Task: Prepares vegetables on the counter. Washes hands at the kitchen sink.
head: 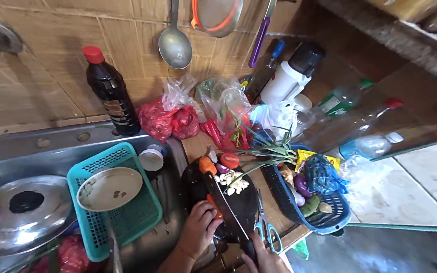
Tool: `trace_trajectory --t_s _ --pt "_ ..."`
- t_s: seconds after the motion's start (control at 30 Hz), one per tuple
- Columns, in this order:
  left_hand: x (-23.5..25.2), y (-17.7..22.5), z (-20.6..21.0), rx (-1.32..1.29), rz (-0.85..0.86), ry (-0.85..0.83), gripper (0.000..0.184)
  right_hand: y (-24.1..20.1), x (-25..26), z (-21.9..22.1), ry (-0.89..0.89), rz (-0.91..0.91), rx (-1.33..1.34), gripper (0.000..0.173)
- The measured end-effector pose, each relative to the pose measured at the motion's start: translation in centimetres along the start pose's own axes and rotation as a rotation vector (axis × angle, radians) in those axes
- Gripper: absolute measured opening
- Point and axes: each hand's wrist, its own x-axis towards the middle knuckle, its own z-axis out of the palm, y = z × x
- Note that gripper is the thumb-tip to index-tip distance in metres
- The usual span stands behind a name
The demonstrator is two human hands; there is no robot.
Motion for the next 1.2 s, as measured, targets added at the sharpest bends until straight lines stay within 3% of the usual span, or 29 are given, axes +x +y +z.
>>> trace_trajectory --t_s 0.13,0.4,0.5,0.6,0.8,0.93,1.03,1.2 --pt "0.0 0.4 -0.2 -0.044 -0.074 -0.028 0.026 0.1 -0.6 -0.7 -0.036 0.007 -0.018 0.054" --pt "0.0 0.0 0.0 -0.052 -0.045 -0.031 0.027 -2.5 4.2 -1.7 -0.248 0.123 -0.048 0.060" --pt "0.0 0.0 0.1 -0.016 -0.048 -0.009 0.026 -2.8 2.5 -3.0 -0.308 0.154 -0.073 0.060" --pt "0.2 0.2 0.3 -0.021 -0.071 -0.002 0.025 -1.6 0.3 -2.6 -0.251 0.162 -0.053 0.059" --pt "0.2 -0.2 -0.2 0.007 -0.010 -0.055 0.029 -1.4 4.7 0.8 -0.195 0.117 0.065 0.059" --pt "0.2 -0.3 -0.1 0.015 -0.026 -0.033 0.023 1.3 1.4 1.3 -0.189 0.160 0.121 0.058" --pt "-0.1 -0.5 -0.2 0.026 -0.019 -0.019 0.025 1.8 2.5 1.0 -0.204 0.143 0.145 0.060" --pt "-0.6 0.8 -2.3 0.119 -0.150 -0.054 0.035 0.6 4.3 0.2 -0.238 0.133 0.161 0.062"
